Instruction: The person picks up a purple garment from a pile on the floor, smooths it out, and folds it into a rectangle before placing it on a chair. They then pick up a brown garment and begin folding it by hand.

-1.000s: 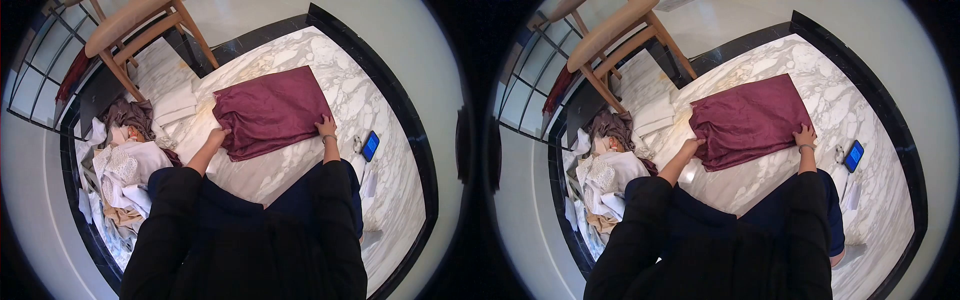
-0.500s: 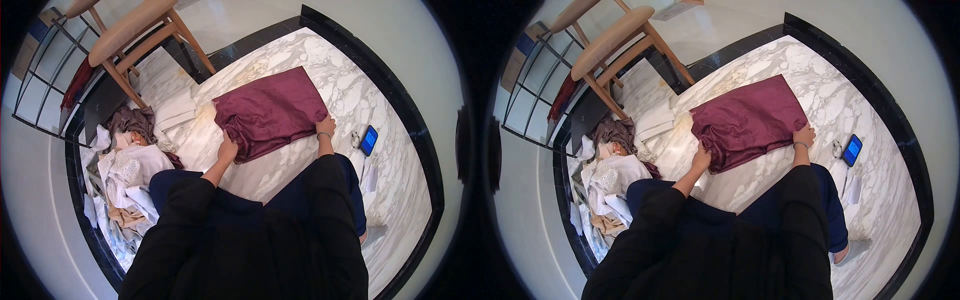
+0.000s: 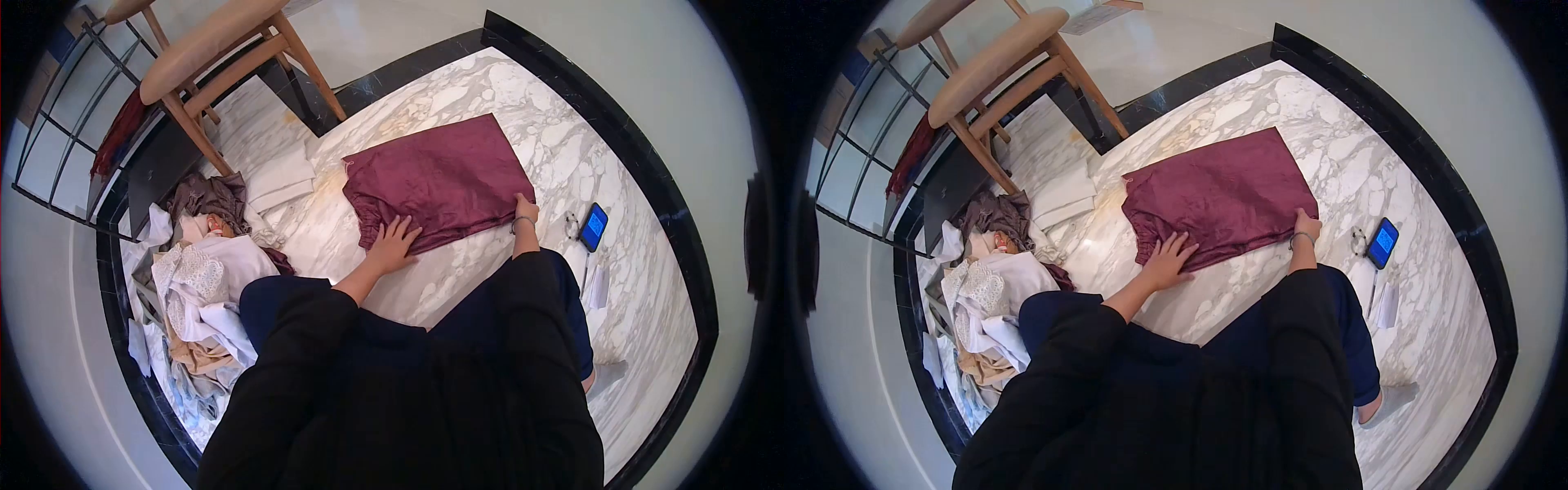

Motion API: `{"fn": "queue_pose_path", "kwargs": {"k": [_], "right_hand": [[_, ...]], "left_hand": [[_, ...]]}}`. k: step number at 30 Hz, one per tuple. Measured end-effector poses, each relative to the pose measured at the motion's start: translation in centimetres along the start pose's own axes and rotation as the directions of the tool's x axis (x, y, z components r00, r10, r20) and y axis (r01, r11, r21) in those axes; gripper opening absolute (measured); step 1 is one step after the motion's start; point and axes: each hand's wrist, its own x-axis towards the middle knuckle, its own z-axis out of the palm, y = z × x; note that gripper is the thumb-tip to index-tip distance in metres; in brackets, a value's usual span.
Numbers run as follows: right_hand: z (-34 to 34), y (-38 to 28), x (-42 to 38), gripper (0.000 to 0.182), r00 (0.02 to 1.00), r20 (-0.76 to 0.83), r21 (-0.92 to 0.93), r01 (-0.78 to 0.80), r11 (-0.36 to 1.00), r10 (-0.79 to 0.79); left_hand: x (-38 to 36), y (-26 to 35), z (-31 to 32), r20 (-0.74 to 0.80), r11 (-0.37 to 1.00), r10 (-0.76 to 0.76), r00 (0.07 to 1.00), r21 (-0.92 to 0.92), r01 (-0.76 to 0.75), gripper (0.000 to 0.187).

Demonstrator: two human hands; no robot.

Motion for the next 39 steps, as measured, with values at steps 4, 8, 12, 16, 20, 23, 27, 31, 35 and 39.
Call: {"fn": "queue_pose_path", "kwargs": {"k": [4, 8, 12, 16, 20, 23, 27, 31, 35, 39], "right_hand": [[-0.5, -0.6, -1.5, 0.049, 0.947, 0.258, 0.245, 0.128, 0.961, -0.191], [-0.2, -5.5, -6.4, 0.055, 0.861, 0.204, 0.639, 0.243, 0.730, -0.466], [1.0, -9.4, -13.5, 0.054, 0.602, 0.338, 0.702, 0.351, 0.620, -0.723], [1.4, -8.5, -22.1, 0.038, 0.039, 0.366, 0.602, 0.752, 0.268, -0.930], [0.3, -6.4, -26.2, 0.032, -0.371, 0.672, 0.519, 0.853, 0.050, -0.641], [0.9, -4.0, -26.2, 0.030, -0.376, 0.712, 0.514, 0.855, 0.075, -0.593], [1.0, -3.8, -25.9, 0.032, -0.401, 0.774, 0.508, 0.855, 0.102, -0.490], [1.2, -3.8, -26.1, 0.030, -0.431, 0.822, 0.524, 0.829, 0.197, -0.371], [0.7, -4.2, -26.6, 0.027, -0.439, 0.849, 0.512, 0.822, 0.250, -0.295], [1.2, -6.0, -25.7, 0.025, -0.334, 0.862, 0.500, 0.683, 0.533, -0.381]], "left_hand": [[0.2, -0.4, 0.1, 0.030, 0.998, 0.060, 0.998, 0.009, -0.060, 0.068], [0.4, -0.2, -1.8, 0.073, 0.999, 0.019, 0.997, -0.049, -0.015, 0.047], [2.1, -2.6, -0.3, -0.027, 0.920, -0.075, 0.997, -0.387, 0.059, 0.035], [2.6, -3.9, -2.3, 0.064, 0.595, -0.421, 0.905, -0.733, 0.329, 0.031], [1.1, -12.8, 1.7, -0.338, 0.812, -0.289, 0.896, -0.583, 0.042, 0.034], [2.5, -14.3, -0.9, 0.062, 0.522, -0.745, 0.664, -0.566, 0.639, 0.051], [2.3, -11.8, -4.8, 0.032, 0.520, -0.804, 0.593, -0.444, 0.730, 0.064], [2.6, -11.2, -2.8, -0.128, 0.667, -0.717, 0.685, -0.415, 0.620, 0.058], [2.6, -10.8, -2.4, -0.027, 0.681, -0.629, 0.777, -0.501, 0.534, 0.047], [2.7, -12.1, -1.6, 0.047, 0.552, -0.690, 0.722, -0.610, 0.568, 0.037]]}}
